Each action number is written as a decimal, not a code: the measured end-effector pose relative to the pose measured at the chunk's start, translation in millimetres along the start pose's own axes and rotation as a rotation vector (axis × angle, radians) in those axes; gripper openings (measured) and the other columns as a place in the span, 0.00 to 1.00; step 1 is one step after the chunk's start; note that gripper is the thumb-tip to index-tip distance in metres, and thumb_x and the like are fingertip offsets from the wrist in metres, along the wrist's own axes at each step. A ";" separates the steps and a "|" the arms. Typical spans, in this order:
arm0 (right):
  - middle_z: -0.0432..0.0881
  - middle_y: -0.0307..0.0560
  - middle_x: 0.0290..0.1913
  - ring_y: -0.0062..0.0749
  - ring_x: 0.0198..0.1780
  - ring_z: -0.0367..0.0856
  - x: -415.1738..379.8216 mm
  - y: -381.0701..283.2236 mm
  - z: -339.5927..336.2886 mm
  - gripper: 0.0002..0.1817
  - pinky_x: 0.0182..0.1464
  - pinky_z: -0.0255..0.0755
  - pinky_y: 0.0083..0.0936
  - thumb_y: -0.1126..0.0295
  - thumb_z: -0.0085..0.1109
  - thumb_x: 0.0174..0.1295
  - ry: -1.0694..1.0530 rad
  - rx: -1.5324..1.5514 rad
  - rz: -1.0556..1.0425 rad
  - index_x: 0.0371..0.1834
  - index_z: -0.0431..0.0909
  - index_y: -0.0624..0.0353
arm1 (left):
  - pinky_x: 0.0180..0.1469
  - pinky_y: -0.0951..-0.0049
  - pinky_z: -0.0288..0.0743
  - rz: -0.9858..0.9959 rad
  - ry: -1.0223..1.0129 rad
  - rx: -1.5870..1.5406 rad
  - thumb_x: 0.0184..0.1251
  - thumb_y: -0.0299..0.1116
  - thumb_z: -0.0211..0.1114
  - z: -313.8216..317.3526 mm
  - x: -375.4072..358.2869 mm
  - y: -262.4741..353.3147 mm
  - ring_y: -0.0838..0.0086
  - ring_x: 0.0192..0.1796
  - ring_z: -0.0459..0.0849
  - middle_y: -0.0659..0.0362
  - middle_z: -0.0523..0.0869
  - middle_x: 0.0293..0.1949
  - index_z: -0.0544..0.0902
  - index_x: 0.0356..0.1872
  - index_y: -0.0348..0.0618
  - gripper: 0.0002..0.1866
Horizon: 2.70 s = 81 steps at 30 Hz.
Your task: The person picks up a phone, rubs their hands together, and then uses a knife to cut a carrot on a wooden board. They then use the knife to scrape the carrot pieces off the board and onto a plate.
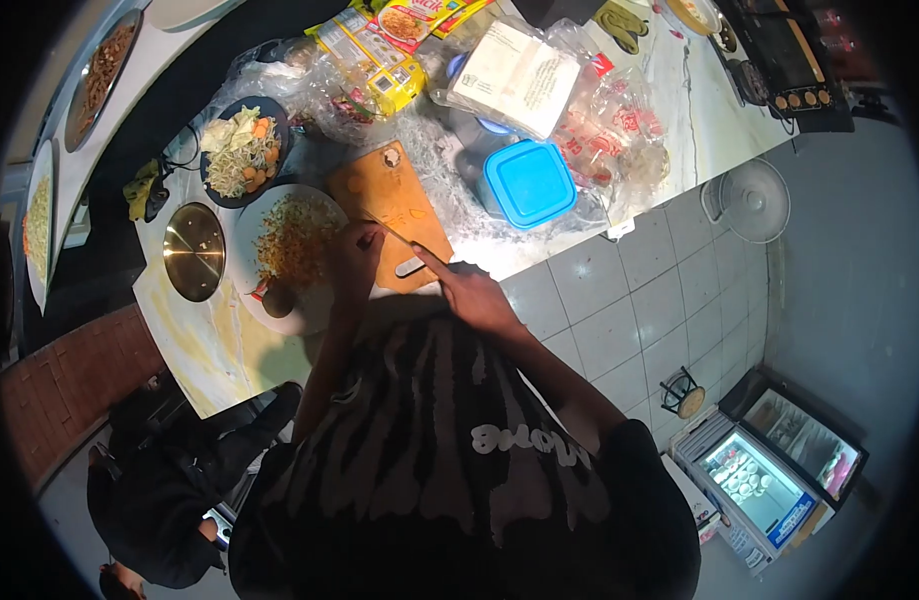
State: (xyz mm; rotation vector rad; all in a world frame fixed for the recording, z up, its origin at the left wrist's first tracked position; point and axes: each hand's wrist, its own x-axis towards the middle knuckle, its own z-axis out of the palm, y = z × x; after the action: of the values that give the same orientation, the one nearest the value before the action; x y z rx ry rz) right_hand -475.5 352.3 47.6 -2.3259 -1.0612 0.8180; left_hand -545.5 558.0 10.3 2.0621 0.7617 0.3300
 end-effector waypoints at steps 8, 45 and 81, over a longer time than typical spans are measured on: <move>0.82 0.60 0.36 0.59 0.39 0.82 -6.6 11.1 8.2 0.37 0.46 0.78 0.49 0.70 0.49 0.73 0.042 -0.089 -0.052 0.84 0.52 0.31 | 0.40 0.69 0.79 0.079 -0.005 -0.062 0.62 0.27 0.71 1.6 1.6 -16.3 0.67 0.34 0.87 0.53 0.87 0.32 0.88 0.39 0.39 0.06; 0.73 0.65 0.19 0.67 0.29 0.80 -58.3 11.6 -24.2 0.25 0.35 0.70 0.50 0.59 0.43 0.80 0.090 0.223 0.148 0.78 0.65 0.41 | 0.38 0.69 0.78 0.137 -0.130 -0.116 0.64 0.31 0.74 -18.3 41.0 10.5 0.72 0.34 0.83 0.57 0.84 0.32 0.82 0.33 0.42 0.08; 0.83 0.67 0.30 0.69 0.34 0.82 -56.9 12.7 -10.6 0.29 0.44 0.74 0.60 0.61 0.41 0.78 -0.012 0.158 0.243 0.82 0.55 0.41 | 0.60 0.56 0.72 0.512 -0.157 -0.071 0.55 0.18 0.56 -12.4 29.2 -2.6 0.52 0.56 0.78 0.49 0.81 0.44 0.76 0.41 0.42 0.12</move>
State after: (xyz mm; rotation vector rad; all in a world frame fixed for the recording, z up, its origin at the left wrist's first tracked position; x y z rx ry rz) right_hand -491.8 298.4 66.0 -2.3441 -0.6978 0.9696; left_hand -530.0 585.6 13.8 2.1638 0.1155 0.4623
